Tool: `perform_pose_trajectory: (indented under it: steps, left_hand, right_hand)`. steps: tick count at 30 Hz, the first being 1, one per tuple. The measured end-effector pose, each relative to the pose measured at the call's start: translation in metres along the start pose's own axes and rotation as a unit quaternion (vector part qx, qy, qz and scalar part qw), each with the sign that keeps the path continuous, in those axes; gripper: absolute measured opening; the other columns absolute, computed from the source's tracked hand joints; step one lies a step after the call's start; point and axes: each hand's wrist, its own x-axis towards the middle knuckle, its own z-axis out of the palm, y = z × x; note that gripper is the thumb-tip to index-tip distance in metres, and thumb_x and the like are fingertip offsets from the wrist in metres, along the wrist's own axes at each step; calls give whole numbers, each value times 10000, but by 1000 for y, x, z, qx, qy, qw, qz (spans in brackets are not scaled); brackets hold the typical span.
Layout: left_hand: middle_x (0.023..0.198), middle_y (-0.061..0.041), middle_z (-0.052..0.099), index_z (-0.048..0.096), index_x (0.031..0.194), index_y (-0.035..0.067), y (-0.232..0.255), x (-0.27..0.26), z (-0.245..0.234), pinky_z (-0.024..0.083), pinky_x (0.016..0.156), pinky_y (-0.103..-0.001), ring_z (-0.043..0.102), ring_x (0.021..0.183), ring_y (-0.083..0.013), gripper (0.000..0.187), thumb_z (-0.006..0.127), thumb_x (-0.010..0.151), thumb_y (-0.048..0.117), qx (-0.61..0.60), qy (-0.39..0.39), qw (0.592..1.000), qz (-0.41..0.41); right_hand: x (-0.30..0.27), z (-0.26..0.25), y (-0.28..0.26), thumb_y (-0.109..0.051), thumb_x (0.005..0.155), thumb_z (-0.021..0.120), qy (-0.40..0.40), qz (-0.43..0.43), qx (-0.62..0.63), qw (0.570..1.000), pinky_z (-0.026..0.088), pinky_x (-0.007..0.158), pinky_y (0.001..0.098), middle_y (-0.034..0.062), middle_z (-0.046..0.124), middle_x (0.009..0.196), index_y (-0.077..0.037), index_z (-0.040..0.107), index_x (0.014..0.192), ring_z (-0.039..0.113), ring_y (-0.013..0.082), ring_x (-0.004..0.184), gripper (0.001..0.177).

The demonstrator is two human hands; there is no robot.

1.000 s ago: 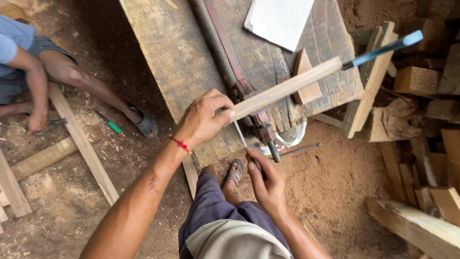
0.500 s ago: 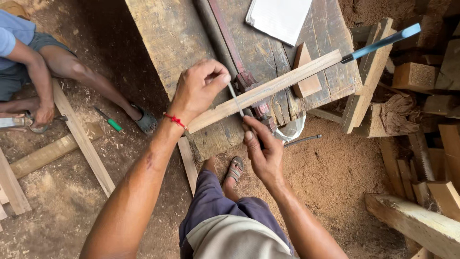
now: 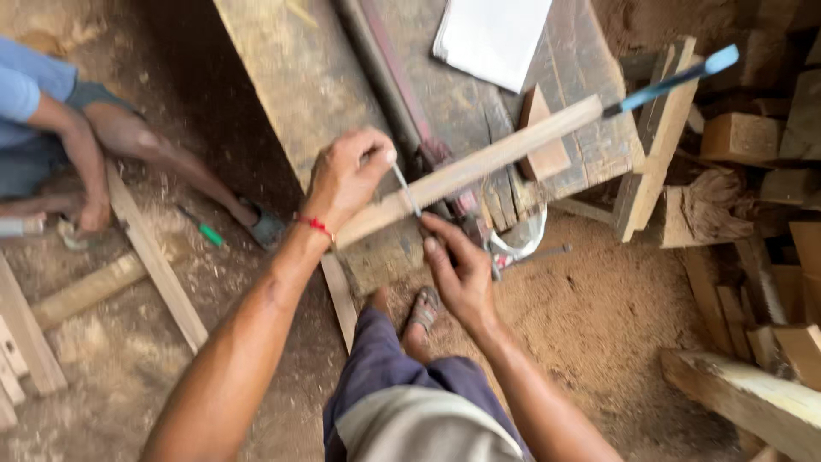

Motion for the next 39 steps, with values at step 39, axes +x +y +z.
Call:
perform_pose_trajectory:
  steps: [39]
  left_hand:
    - [994,-79,724,710,969,97,-19,-13,17,547,860,-393,699,967,-247,94,671,996,178,37,-24,999,27]
  right_hand:
    - [-13,-1,0,-128,1004,653,17,-39,-83,996,562,943,303,134,765,1209,-35,673,1318,718,156,1106,328]
